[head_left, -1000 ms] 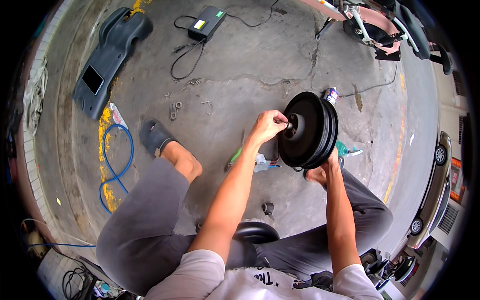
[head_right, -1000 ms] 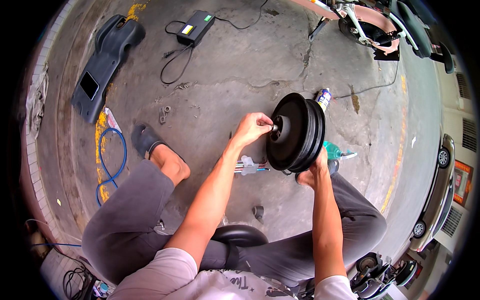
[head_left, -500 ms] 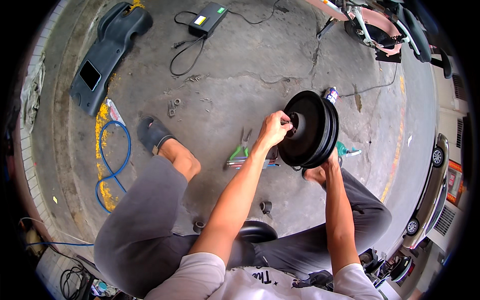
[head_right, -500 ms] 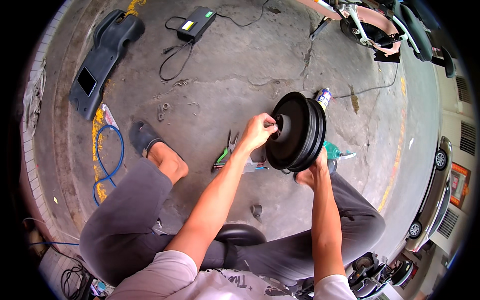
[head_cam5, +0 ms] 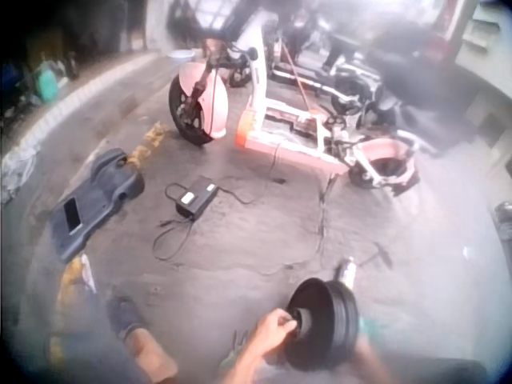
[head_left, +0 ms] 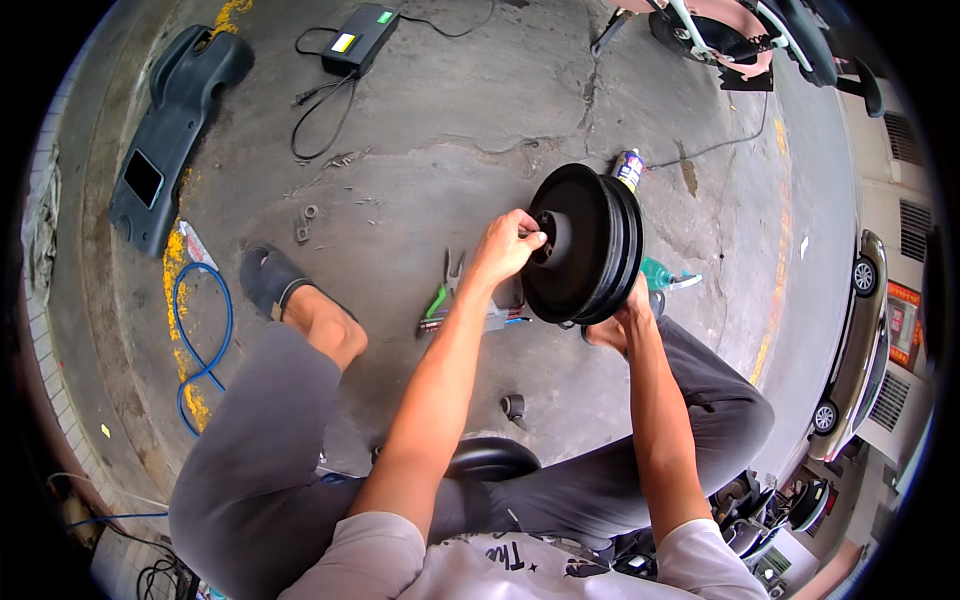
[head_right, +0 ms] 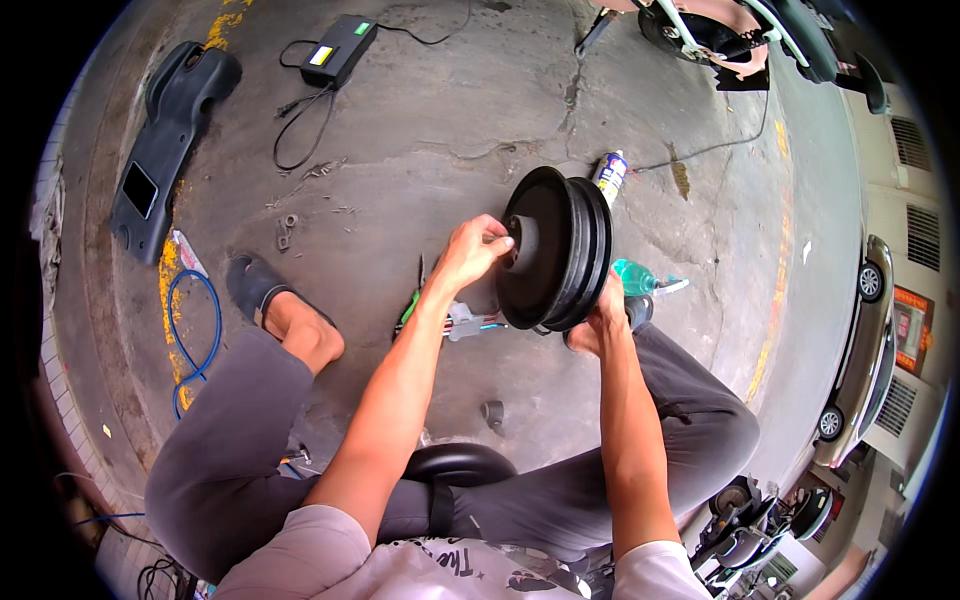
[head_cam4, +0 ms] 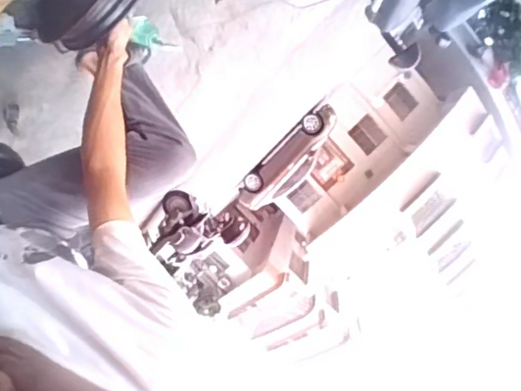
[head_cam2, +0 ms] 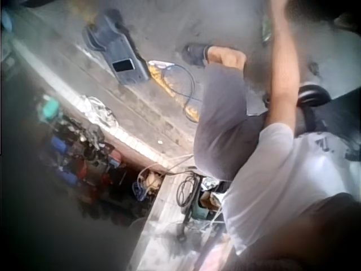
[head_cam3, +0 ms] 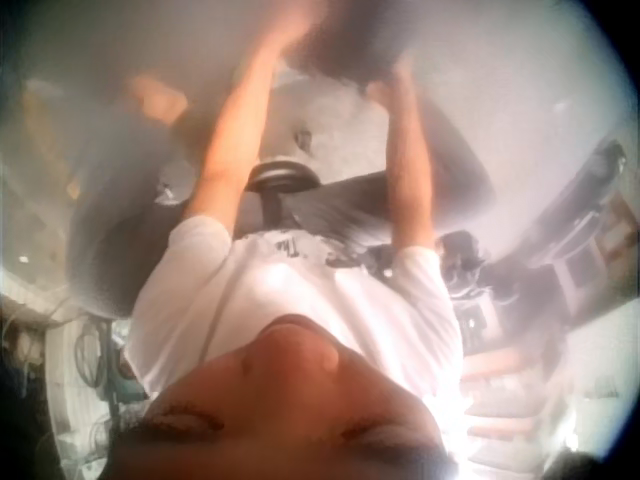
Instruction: The person disassembles an electric scooter motor by removing screws and separating the housing. They inspect the internal stator and rotor, spray lubricant on the shaft, and reassemble the components.
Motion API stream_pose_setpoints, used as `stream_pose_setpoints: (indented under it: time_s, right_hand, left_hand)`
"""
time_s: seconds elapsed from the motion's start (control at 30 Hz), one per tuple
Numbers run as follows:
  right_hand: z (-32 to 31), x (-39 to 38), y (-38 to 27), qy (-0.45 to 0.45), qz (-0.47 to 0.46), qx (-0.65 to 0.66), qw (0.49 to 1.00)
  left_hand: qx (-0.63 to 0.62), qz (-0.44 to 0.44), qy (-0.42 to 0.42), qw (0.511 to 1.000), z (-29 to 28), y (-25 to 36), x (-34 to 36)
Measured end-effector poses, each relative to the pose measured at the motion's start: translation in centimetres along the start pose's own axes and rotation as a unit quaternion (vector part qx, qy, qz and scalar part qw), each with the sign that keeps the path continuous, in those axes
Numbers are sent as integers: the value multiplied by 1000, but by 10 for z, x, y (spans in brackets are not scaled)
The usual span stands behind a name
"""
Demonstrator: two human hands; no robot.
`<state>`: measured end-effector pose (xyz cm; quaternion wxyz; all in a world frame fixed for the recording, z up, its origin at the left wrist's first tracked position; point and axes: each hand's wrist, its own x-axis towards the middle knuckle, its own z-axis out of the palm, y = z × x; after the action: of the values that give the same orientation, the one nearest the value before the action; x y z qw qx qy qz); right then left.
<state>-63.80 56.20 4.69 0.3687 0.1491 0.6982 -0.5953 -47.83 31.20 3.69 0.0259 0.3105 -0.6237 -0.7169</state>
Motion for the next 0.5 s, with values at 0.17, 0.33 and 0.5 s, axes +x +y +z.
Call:
stream_pose_setpoints:
  time_s: [0.17, 0.33, 0.5]
  right_hand:
    - [7, 5, 3, 14, 2, 36, 999]
    - [22, -1, -3, -4, -1, 80, 997]
    - [14, -6, -6, -1, -9, 63, 998]
  left_hand:
    - [34, 12, 18, 999, 2, 0, 4]
    - [-41, -17, -21, 999, -1, -5, 11]
    - [-6, -58, -46, 997, 2, 7, 12]
